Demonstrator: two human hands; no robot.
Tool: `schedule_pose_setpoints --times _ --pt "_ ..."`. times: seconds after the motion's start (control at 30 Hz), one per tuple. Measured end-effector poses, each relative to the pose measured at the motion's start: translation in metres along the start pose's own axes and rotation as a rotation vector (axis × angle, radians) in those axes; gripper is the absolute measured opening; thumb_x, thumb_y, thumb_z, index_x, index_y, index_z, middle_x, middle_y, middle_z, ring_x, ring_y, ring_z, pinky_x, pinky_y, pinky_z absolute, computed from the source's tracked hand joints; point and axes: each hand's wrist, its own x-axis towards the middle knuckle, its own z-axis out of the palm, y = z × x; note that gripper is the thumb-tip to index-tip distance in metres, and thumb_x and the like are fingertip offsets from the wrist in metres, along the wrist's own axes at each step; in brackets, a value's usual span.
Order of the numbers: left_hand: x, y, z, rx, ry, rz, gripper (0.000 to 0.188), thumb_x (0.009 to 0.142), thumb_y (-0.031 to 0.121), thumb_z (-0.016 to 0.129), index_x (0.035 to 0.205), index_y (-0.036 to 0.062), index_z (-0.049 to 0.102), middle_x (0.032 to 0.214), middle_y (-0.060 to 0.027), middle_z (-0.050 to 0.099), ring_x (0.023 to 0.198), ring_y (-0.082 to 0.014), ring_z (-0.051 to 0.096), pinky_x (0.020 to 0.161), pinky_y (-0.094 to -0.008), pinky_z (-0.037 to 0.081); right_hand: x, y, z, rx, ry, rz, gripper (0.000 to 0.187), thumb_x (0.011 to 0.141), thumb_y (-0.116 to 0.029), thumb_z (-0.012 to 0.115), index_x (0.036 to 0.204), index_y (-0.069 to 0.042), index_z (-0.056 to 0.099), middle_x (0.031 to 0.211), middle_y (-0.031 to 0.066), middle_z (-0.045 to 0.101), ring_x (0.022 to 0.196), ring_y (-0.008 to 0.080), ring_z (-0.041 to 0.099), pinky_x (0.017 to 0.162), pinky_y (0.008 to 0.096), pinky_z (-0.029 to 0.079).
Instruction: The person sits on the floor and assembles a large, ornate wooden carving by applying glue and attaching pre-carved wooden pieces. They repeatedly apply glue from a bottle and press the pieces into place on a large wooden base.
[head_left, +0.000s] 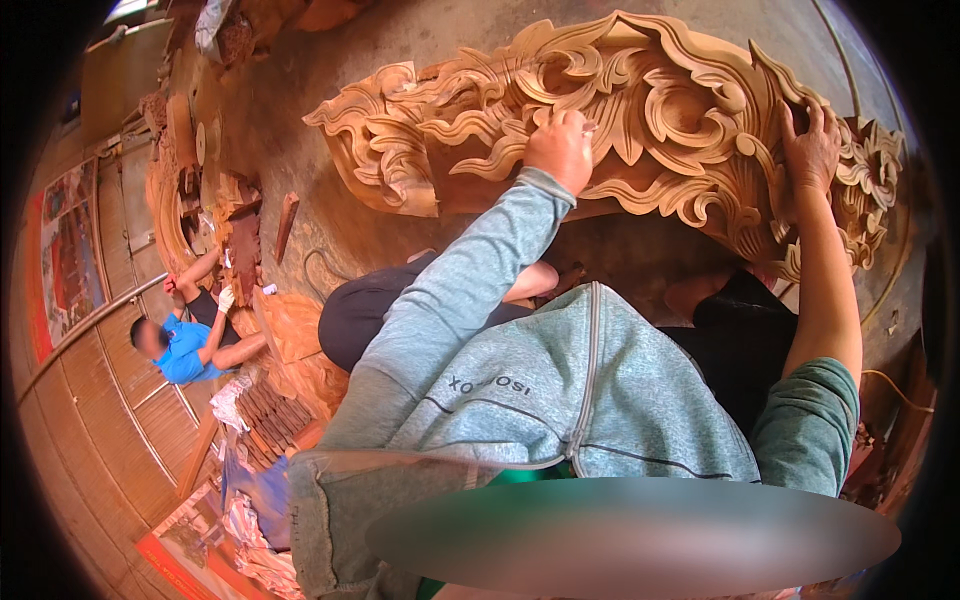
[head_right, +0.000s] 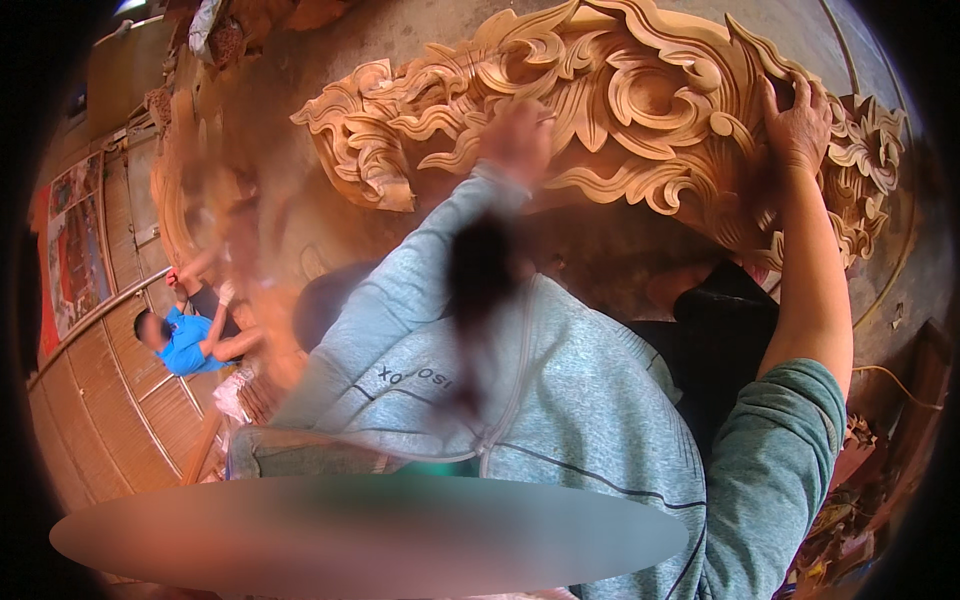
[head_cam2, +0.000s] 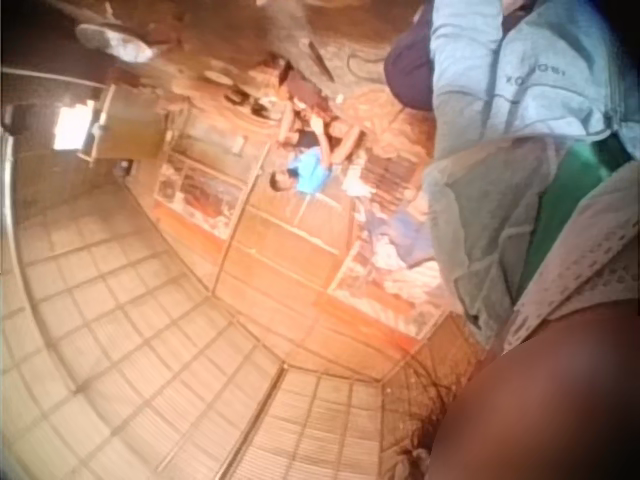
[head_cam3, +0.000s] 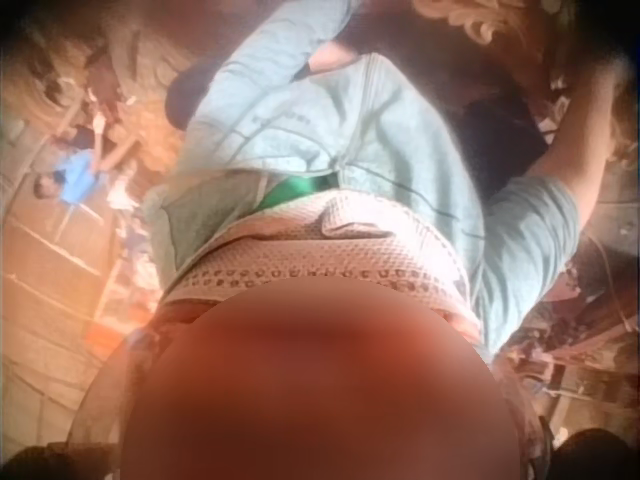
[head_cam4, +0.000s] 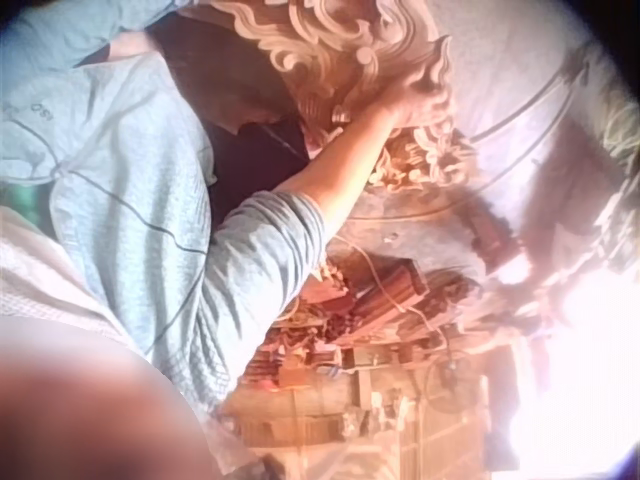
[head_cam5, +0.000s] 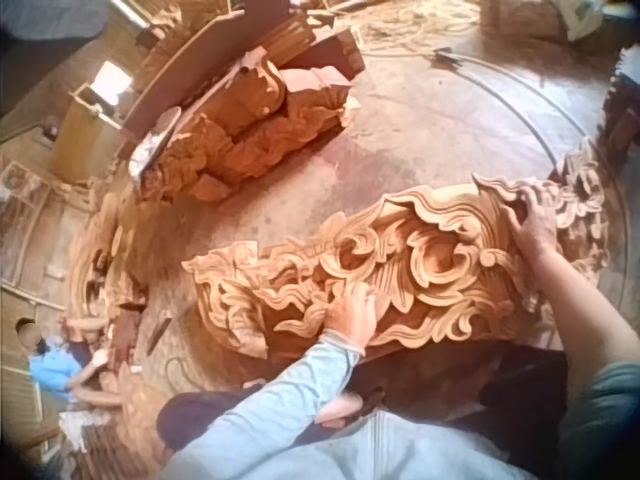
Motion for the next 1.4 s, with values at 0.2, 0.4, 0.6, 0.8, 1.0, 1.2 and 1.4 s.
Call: schedule_pose_setpoints --times 0.2,0.4,0.6,0.8,1.0,1.2,1.4 --pt "0.020 0.013 0.011 0.105 0.061 0.005 0.018 0.085 0.019 0.064 0.097 0.0071 0.060 0.096 -0.0127 0.065 0.090 -0.0341 0.063 0.080 -0.0461 0.050 0.000 -0.005 -0.003 0.014 0.028 -0.021 0.062 0.087 -0.059 0.058 0.128 -0.012 0.059 0.136 0.0153 0.052 0.129 0.0340 0.045 0.108 0.0426 0.035" --pt "-0.002 -0.007 -0.024 0.119 -0.183 0.006 0.023 0.082 0.018 0.069 0.098 0.0068 0.057 0.097 -0.0145 0.062 0.090 -0.0335 0.064 0.077 -0.0444 0.051 0.001 -0.002 0.000 0.027 0.041 -0.018 0.062 0.087 -0.060 0.058 0.127 -0.012 0.059 0.135 0.0149 0.053 0.128 0.0338 0.046 0.108 0.0423 0.035" --pt "-0.008 -0.020 -0.036 0.085 -0.076 0.117 0.015 0.082 0.017 0.068 0.093 0.0105 0.061 0.092 -0.0097 0.064 0.088 -0.0307 0.064 0.075 -0.0434 0.051 -0.002 0.003 0.003 0.038 0.018 0.002 0.062 0.085 -0.060 0.060 0.130 -0.018 0.058 0.139 0.0145 0.050 0.131 0.0340 0.043 0.109 0.0433 0.034" --pt "0.021 0.003 0.005 0.073 0.069 0.074 0.016 0.084 0.018 0.061 0.097 0.0085 0.060 0.095 -0.0133 0.064 0.088 -0.0369 0.063 0.077 -0.0470 0.050 0.001 -0.003 0.001 0.063 0.017 -0.011 0.063 0.084 -0.060 0.060 0.130 -0.018 0.058 0.139 0.0145 0.050 0.130 0.0345 0.044 0.109 0.0428 0.034" --pt "0.002 0.001 -0.006 0.053 -0.038 0.008 0.020 0.084 0.020 0.064 0.100 0.0079 0.059 0.095 -0.0136 0.063 0.091 -0.0364 0.062 0.079 -0.0470 0.050 0.000 0.006 0.007 0.025 -0.003 0.001 0.063 0.085 -0.061 0.060 0.131 -0.017 0.057 0.140 0.0145 0.049 0.130 0.0347 0.044 0.109 0.0427 0.035" --pt "-0.004 -0.012 -0.025 -0.072 0.043 0.076 0.016 0.084 0.016 0.067 0.095 0.0088 0.059 0.094 -0.0119 0.063 0.088 -0.0345 0.063 0.075 -0.0454 0.051 -0.001 0.002 0.001 0.062 0.008 0.001 0.063 0.085 -0.060 0.059 0.131 -0.017 0.057 0.139 0.0146 0.049 0.130 0.0344 0.044 0.109 0.0429 0.034" --pt "0.020 -0.004 0.006 0.130 0.034 0.097 0.017 0.082 0.018 0.063 0.095 0.0071 0.059 0.094 -0.0141 0.063 0.090 -0.0353 0.063 0.077 -0.0452 0.051 0.000 -0.005 -0.001 0.062 0.028 -0.018 0.062 0.085 -0.060 0.060 0.130 -0.017 0.057 0.140 0.0142 0.049 0.130 0.0341 0.044 0.109 0.0427 0.035"
